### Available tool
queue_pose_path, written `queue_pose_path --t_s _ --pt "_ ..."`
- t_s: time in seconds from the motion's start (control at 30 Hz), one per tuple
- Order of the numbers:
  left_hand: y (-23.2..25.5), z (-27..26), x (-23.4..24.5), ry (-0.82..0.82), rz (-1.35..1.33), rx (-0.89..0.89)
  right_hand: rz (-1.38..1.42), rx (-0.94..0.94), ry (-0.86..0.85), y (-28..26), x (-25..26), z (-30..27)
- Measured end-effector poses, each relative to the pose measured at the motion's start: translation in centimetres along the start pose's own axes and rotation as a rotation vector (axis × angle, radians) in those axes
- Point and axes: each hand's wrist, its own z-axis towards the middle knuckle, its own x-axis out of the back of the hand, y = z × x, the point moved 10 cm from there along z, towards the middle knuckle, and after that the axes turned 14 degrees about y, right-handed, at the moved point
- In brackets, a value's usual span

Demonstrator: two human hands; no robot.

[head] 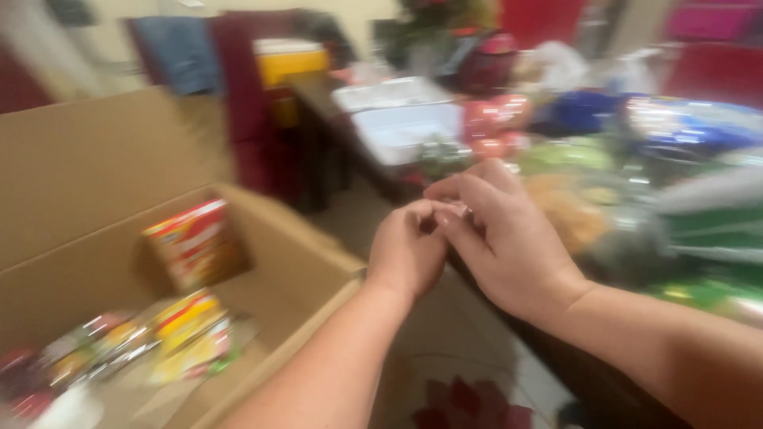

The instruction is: The person unpacks a cardboard box filled with groceries and places the items onto a table. The person removes items one by one, including seaweed snacks, bread, vegetables, fruits, and packaged food items, and arranges them on the table.

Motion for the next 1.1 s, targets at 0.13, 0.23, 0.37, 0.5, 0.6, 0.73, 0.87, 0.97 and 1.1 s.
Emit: queue_pose_path --t_s 0.13,0.23,0.37,0.5,0.6,0.73,0.87,0.97,1.1 --pt "-3.4 -1.5 8.5 0.132 0.027 0.226 0.144 0.029 -0.137 -4.5 -6.2 -0.1" --pt "-5.2 -2.8 14.9 0.22 0.103 0.341 0.239 0.063 -0.217 -8.3 -10.4 -0.4" --pt "-5.8 -4.1 22.8 0.331 0.237 0.212 0.304 0.097 -0.316 -12.9 -15.6 -1.3" --pt "-8.3 -6.6 30.9 0.389 0.433 0.32 0.397 0.065 -0.457 -17.3 -21.4 -3.5" --pt "-10.0 -9.0 36.6 0.424 0.501 0.459 0.403 0.052 -0.558 -20.1 -25.3 -5.4" --pt "-11.4 -11.5 42.8 0.442 0.584 0.536 0.423 -0.059 -0.747 -23.1 -30.3 -8.6" --pt "-12.8 -12.8 47.1 0.431 0.585 0.57 0.401 -0.069 -0.816 -26.1 -34.6 -10.3" --pt "-13.9 -13.2 50.0 0.423 0.618 0.61 0.436 -0.024 -0.824 -28.7 -37.0 -10.6" --pt "-15.8 -13.4 52.1 0.43 0.546 0.673 0.382 -0.316 -0.944 -28.7 -39.5 -11.7"
